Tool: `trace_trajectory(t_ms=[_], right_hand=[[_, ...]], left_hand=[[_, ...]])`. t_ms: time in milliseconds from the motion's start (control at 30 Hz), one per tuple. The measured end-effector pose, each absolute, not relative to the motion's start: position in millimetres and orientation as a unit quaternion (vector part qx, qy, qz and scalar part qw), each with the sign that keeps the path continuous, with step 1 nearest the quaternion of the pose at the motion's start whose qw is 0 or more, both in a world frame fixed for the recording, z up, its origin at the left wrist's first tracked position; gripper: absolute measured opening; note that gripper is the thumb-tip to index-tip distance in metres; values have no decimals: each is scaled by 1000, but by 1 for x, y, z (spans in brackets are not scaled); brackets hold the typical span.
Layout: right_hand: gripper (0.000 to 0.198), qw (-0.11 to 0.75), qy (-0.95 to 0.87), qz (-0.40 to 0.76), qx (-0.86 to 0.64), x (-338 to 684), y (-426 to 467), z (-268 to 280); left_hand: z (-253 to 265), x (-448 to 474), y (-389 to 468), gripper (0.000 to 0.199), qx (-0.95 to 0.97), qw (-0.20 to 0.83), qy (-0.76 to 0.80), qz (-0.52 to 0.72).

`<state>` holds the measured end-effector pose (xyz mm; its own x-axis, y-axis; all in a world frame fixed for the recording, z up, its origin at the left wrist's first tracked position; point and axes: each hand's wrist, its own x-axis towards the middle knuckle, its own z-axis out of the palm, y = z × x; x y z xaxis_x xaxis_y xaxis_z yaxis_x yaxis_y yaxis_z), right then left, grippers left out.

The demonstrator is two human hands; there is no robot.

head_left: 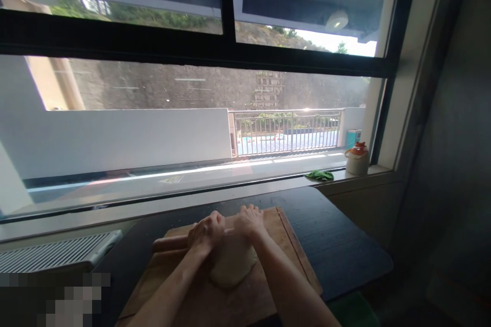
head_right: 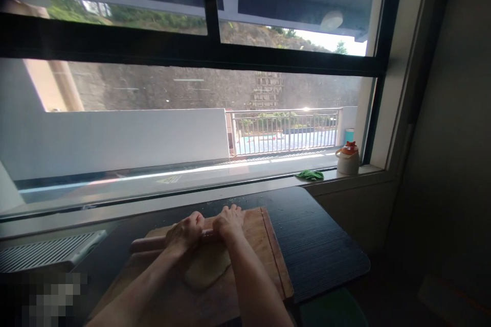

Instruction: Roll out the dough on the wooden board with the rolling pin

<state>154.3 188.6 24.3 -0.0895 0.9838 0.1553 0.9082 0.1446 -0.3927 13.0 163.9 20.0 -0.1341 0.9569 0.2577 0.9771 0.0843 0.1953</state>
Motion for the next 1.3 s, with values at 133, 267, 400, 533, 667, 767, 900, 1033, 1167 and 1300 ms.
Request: trace_trajectory(t_ms=[133,267,400,533,667,767,900,1033,1167,1300], right_hand=[[32,207,-744,76,-631,157,160,20],[28,234,-757,33,-610,158,145,17],[30,209,-752,46,-624,157,161,19],[33,186,-749,60,-633,154,188,20],[34,159,-745,71,-644,153,208,21],[34,148,-740,73,-652,153,217,21],[36,143,-738,81,-655,154,215,22],[32,145,-757,77,-632,158,184,27],[36,217,-781,4,-586,160,129,19],[32,309,-805,-77,-501,163,78,-24]], left_hand=[[11,15,128,42,-694,103,-690,-177],[8,16,112,38,-704,125,-672,-193],[11,14,132,37,-695,97,-691,-171],[12,9,169,36,-688,59,-708,-147],[13,6,200,39,-675,25,-731,-100],[17,7,210,41,-671,-7,-738,-76],[23,8,200,40,-687,-29,-724,-56],[24,7,169,36,-727,2,-684,-66],[11,-1,128,38,-740,32,-659,-133],[-3,-21,96,43,-737,14,-653,-175]])
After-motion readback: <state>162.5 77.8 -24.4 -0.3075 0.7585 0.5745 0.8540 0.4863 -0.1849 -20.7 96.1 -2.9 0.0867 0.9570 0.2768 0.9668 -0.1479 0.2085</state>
